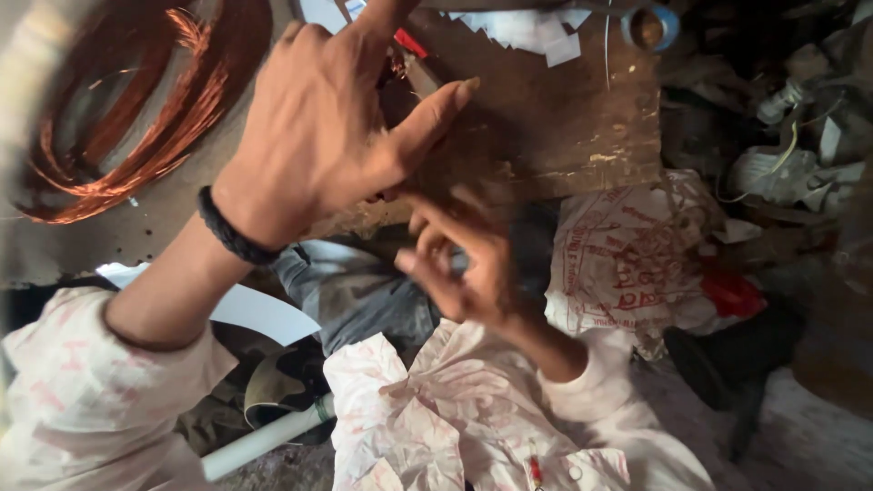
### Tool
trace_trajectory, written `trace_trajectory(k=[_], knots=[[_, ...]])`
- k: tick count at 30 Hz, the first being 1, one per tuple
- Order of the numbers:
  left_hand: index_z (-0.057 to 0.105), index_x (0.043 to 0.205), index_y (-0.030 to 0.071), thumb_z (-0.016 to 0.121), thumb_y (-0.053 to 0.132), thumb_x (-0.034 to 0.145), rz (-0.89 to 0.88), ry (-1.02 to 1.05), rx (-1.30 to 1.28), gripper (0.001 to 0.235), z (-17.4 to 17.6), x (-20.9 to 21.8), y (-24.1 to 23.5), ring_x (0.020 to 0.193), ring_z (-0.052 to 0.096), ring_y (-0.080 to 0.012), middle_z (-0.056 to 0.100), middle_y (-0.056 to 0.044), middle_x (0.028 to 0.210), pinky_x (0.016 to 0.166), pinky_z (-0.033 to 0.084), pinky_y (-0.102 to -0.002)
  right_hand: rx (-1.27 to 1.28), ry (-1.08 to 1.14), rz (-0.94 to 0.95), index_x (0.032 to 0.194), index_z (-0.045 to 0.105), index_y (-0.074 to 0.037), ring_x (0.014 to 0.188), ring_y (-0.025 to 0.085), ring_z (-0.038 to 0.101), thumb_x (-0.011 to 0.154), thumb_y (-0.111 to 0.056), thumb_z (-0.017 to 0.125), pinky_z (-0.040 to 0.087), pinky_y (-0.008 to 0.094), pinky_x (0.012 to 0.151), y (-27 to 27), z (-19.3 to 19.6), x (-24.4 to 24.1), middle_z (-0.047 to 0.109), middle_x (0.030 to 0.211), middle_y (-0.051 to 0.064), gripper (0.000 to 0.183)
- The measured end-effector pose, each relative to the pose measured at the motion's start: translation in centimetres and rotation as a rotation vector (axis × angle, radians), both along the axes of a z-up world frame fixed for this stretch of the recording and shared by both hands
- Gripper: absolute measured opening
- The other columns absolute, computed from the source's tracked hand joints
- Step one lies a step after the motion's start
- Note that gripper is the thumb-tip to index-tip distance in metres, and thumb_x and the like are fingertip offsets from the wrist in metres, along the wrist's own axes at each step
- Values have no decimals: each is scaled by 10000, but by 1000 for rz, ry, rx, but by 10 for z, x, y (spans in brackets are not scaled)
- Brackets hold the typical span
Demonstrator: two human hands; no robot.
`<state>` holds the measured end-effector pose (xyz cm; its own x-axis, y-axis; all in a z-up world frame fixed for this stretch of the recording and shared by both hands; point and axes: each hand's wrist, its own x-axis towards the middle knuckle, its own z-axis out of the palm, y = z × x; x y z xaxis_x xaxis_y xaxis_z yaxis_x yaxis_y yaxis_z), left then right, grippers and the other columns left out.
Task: Winding copper wire onto a motor stator or rotor core in a workshop setting.
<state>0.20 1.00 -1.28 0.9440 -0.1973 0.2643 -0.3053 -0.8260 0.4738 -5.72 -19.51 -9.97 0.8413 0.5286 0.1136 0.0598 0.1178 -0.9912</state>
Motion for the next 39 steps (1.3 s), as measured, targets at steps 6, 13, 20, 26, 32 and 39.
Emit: trace_trajectory(k=[6,13,20,26,32,39], knots=[[633,1035,-44,739,496,1069,-52,22,-7,551,-11,5,9,599,587,-371,603,-186,702,591,461,-446,-394,-702,-73,1133,684,20,1023,347,679,880,23,752,565,448,871,12,8,39,669,1102,177,262],[654,1058,-18,721,443,969,-69,91,-140,473,-13,4,10,536,594,-298,652,-161,718,517,446,-408,-493,-868,-279,826,651,-3,895,365,668,767,105,666,537,469,803,32,-1,33,666,971,148,124],[632,1230,29,740,479,988,-10,73,1,523,-1,-1,1,654,650,-343,688,-151,794,580,495,-444,-399,-793,-243,955,709,9,794,300,684,879,64,766,552,403,729,-2,14,49,672,921,121,109],[582,1190,-15,757,397,1035,-107,-322,44,474,-25,-4,9,869,621,-365,634,-203,951,747,496,-452,-493,-1044,-173,801,671,-2,672,307,660,847,63,763,554,405,646,2,5,65,625,729,124,121],[604,1262,-33,757,434,1061,-100,-122,-16,531,-23,-2,7,813,607,-375,639,-226,965,699,486,-465,-599,-1067,-72,864,726,-10,657,266,686,875,10,777,557,381,607,1,13,68,651,740,92,55],[588,1324,-52,749,446,1057,-106,-137,1,588,-20,2,8,818,621,-403,644,-242,950,691,491,-471,-512,-1085,-93,851,692,2,672,278,685,880,17,778,560,392,624,11,1,64,653,749,104,92]])
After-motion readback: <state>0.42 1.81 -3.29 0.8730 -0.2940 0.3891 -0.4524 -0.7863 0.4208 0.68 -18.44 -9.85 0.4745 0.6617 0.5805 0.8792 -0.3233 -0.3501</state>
